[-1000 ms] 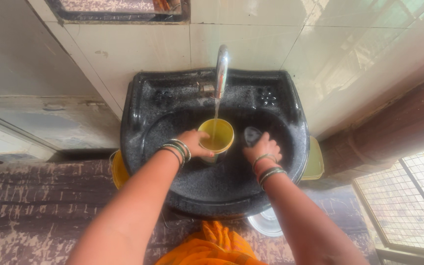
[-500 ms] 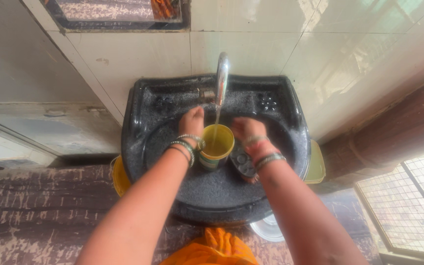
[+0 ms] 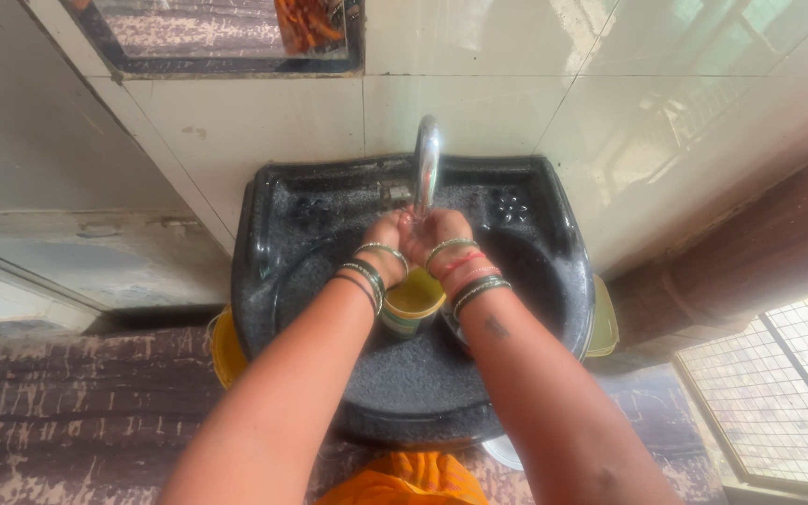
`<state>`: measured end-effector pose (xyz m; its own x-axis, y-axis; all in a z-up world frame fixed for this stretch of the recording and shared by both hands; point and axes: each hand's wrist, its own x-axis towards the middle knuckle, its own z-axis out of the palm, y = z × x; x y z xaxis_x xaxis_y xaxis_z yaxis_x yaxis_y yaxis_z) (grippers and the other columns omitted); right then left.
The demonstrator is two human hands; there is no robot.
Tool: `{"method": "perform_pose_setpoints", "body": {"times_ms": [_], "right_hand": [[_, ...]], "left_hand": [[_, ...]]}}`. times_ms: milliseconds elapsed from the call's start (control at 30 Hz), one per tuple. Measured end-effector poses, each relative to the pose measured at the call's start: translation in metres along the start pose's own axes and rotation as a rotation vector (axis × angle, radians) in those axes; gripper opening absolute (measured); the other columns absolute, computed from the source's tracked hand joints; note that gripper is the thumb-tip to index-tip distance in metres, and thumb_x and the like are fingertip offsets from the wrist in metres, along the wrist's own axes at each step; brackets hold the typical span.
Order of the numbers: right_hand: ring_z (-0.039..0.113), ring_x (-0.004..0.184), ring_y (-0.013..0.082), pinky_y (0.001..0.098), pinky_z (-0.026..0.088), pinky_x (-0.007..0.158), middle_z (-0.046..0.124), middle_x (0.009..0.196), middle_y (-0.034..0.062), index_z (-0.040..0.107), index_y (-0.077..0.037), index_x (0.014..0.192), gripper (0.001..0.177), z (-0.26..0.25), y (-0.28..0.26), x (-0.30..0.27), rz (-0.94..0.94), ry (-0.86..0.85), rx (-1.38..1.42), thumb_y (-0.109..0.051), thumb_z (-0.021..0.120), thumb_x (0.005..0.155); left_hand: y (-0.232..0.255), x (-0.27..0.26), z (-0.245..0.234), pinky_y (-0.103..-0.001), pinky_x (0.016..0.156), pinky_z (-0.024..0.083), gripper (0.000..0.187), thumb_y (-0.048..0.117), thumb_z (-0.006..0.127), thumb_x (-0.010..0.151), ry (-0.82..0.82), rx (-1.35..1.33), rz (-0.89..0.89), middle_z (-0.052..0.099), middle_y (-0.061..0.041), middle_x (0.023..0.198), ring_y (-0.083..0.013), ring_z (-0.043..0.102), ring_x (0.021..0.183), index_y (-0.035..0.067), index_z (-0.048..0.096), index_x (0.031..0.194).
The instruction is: The person washes their hands, then uses a scrubber to clean a black sink. They rinse the scrubber and continue scrubbing the sink basin and faucet area under running water.
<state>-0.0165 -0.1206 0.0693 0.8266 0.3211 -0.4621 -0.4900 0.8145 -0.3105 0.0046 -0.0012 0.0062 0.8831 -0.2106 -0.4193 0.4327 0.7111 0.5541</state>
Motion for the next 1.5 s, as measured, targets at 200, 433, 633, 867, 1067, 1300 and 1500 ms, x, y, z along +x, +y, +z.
{"method": "perform_pose_setpoints", "body": {"times_ms": [200, 433, 633, 867, 1067, 1300, 1500], "right_hand": [[0.064, 0.079, 0.025, 0.0291, 0.055, 0.066, 0.063, 0.097, 0.0193, 0.058, 0.011, 0.113, 0.029, 0.004, -0.022, 0.026, -0.086, 0.111, -0.09, -0.011, 0.046, 0.099], [0.073, 0.098, 0.0361, 0.0446, 0.055, 0.084, 0.073, 0.106, 0.0214, 0.069, 0.006, 0.122, 0.037, -0.003, -0.077, 0.04, -0.521, 0.157, -1.466, -0.012, 0.057, 0.092], [0.04, 0.145, 0.042, 0.0456, 0.035, 0.118, 0.043, 0.157, 0.0233, 0.047, 0.002, 0.148, 0.055, -0.042, -0.081, 0.045, -0.885, 0.213, -2.257, -0.015, 0.05, 0.096], [0.021, 0.15, 0.0352, 0.0485, 0.019, 0.122, 0.022, 0.164, 0.0169, 0.029, -0.002, 0.153, 0.069, -0.046, -0.061, 0.029, -0.569, 0.682, -2.219, -0.041, 0.048, 0.1], [0.024, 0.155, 0.032, 0.0479, 0.02, 0.127, 0.031, 0.166, 0.0139, 0.037, -0.009, 0.157, 0.065, -0.028, -0.058, 0.011, -0.67, 0.061, -2.435, -0.038, 0.048, 0.1], [0.009, 0.155, 0.0359, 0.0482, 0.008, 0.124, 0.014, 0.167, 0.0218, 0.023, -0.004, 0.158, 0.073, -0.033, -0.046, 0.037, -0.733, 0.574, -2.372, -0.048, 0.038, 0.102], [0.007, 0.158, 0.0338, 0.045, 0.008, 0.128, 0.008, 0.169, 0.0196, 0.018, -0.003, 0.161, 0.076, -0.048, -0.071, 0.028, -0.64, 0.592, -2.405, -0.051, 0.033, 0.104]], "left_hand": [[0.029, 0.0, 0.032, -0.044, 0.075, 0.059, 0.027, 0.031, 0.048, 0.102, 0.089, 0.214, -0.138, 0.07, -0.01, 0.094, -0.0241, 0.069, 0.08, 0.011, 0.067, 0.098], [0.042, -0.011, 0.058, -0.041, 0.086, 0.06, 0.027, 0.024, 0.058, 0.097, 0.264, 0.977, 0.338, 0.08, -0.011, 0.102, -0.0252, 0.077, 0.093, 0.008, 0.075, 0.111], [0.051, -0.033, 0.052, -0.05, 0.122, 0.022, 0.059, 0.029, 0.055, 0.1, 0.299, 1.999, 1.022, 0.033, -0.018, 0.162, -0.0394, 0.027, 0.15, 0.003, 0.042, 0.151], [0.058, -0.048, 0.042, -0.053, 0.125, 0.007, 0.084, 0.043, 0.06, 0.096, 0.291, 2.261, 0.568, 0.001, -0.015, 0.17, -0.0398, 0.001, 0.155, 0.006, 0.02, 0.161], [0.051, -0.039, 0.043, -0.051, 0.124, 0.019, 0.089, 0.037, 0.072, 0.091, 0.302, 2.123, 0.649, 0.006, -0.02, 0.169, -0.0441, 0.021, 0.152, 0.009, 0.023, 0.16], [0.049, -0.029, 0.011, -0.051, 0.123, 0.026, 0.11, 0.038, 0.078, 0.08, 0.494, 1.676, 0.806, 0.017, -0.026, 0.166, -0.0438, 0.029, 0.15, 0.002, 0.016, 0.164], [0.048, -0.009, 0.003, -0.049, 0.126, 0.009, 0.101, 0.062, 0.058, 0.093, 0.514, 2.106, 0.238, 0.004, -0.02, 0.17, -0.0381, 0.007, 0.157, 0.004, 0.011, 0.161]]}}
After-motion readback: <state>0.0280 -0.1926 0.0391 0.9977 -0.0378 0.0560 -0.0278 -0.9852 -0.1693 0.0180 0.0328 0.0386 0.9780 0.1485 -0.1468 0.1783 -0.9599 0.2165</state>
